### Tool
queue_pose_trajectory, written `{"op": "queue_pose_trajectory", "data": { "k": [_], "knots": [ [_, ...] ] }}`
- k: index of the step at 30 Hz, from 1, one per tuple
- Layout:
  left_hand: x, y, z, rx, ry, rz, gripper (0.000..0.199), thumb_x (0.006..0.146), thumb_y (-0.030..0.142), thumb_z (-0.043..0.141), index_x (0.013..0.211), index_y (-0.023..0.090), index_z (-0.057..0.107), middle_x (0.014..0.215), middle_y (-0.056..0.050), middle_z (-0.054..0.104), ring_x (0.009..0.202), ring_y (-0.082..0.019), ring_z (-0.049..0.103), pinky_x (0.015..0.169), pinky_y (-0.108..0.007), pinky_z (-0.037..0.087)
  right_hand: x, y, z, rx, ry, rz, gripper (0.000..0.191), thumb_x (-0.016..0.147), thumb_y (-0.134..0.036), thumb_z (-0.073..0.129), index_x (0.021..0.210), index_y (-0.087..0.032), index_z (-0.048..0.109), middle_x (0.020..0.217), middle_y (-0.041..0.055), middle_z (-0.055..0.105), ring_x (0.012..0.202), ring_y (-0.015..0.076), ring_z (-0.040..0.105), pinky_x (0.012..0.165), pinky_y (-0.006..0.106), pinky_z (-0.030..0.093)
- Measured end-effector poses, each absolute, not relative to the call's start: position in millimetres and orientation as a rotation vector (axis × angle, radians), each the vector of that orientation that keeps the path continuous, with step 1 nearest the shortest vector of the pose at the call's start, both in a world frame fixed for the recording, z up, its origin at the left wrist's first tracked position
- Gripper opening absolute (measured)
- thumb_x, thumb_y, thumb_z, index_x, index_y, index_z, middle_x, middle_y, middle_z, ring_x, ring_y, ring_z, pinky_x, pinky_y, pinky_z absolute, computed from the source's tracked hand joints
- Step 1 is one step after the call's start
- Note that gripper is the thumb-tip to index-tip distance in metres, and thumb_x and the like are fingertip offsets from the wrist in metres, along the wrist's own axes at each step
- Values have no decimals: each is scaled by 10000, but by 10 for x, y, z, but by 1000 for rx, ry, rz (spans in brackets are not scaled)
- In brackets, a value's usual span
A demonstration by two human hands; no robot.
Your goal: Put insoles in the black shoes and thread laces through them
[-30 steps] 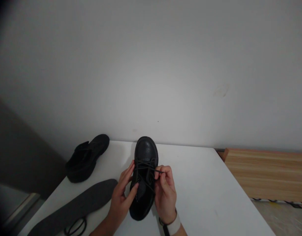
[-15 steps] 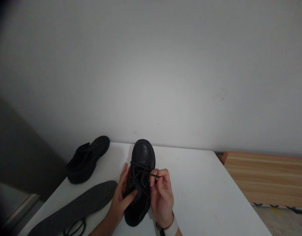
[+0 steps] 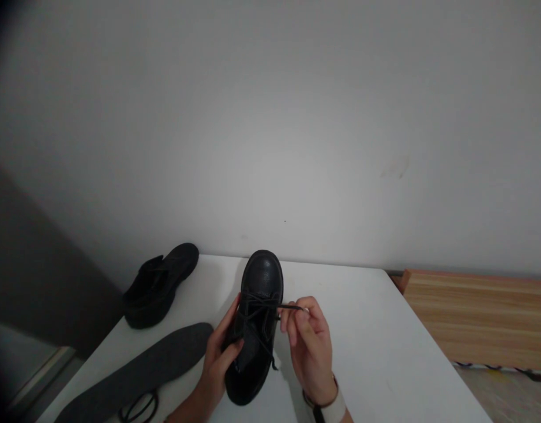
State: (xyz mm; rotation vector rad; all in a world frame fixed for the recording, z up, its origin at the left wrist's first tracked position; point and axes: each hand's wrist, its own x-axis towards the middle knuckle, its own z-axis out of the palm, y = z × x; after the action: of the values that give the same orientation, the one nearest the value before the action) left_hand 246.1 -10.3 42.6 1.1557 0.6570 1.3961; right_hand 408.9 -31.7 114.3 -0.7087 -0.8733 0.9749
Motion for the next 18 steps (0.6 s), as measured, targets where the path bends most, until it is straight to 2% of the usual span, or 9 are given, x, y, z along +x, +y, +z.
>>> {"op": "queue_pose_trajectory", "data": {
  "k": [3,5,7,9,11,13,16,18],
  "knots": [
    [2460,-118,408,1143,693,1424,651,842,279,693,1466,282,505,1513,-43,530,1422,-295,447,1160,-341,395,4248,-301,1213,-814,-936,916,208,918,-431,673,824,-248,643,503,-96,372,458,100,327,496,243,344],
    [2463,-120,409,1116,706,1443,642,840,274,689,1458,281,515,1514,-41,527,1428,-293,438,1166,-341,388,4380,-319,1269,-900,-975,857,142,861,-348,762,825,-225,701,576,-53,515,506,103,411,484,241,323],
    [2470,-118,414,1093,704,1457,641,836,266,692,1453,283,521,1506,-43,536,1414,-296,457,1155,-338,404,4514,-368,1339,-992,-1061,762,83,807,-252,816,827,-210,747,687,1,642,601,129,512,536,257,372],
    [2479,-118,414,1083,695,1467,641,840,262,691,1456,288,515,1505,-44,537,1403,-295,472,1140,-332,424,4625,-435,1411,-1077,-1264,611,33,833,-223,780,811,-217,756,712,12,670,623,146,543,554,273,387],
    [2486,-122,408,1084,693,1470,638,849,260,683,1461,294,506,1510,-39,531,1403,-286,474,1133,-320,431,4686,-502,1464,-1143,-1481,432,192,930,-235,649,754,-231,724,668,3,630,616,159,544,558,292,387],
    [2490,-131,400,1103,707,1463,643,852,251,674,1469,293,496,1519,-33,520,1411,-279,464,1134,-314,428,4676,-556,1483,-1204,-1562,239,262,973,-236,564,747,-235,696,740,23,627,722,192,579,642,326,422],
    [2486,-145,398,1162,744,1443,663,853,240,650,1490,267,468,1535,-35,500,1425,-281,444,1144,-325,418,4523,-597,1451,-1263,-1585,1,121,949,-211,596,921,-246,709,996,73,644,976,259,574,832,419,432],
    [2477,-153,401,1202,757,1440,686,850,237,632,1509,239,440,1541,-45,491,1428,-295,438,1148,-347,417,4355,-591,1413,-1232,-1695,-55,161,927,-175,622,1035,-267,699,1080,79,649,1044,281,552,894,467,408]
  ]
}}
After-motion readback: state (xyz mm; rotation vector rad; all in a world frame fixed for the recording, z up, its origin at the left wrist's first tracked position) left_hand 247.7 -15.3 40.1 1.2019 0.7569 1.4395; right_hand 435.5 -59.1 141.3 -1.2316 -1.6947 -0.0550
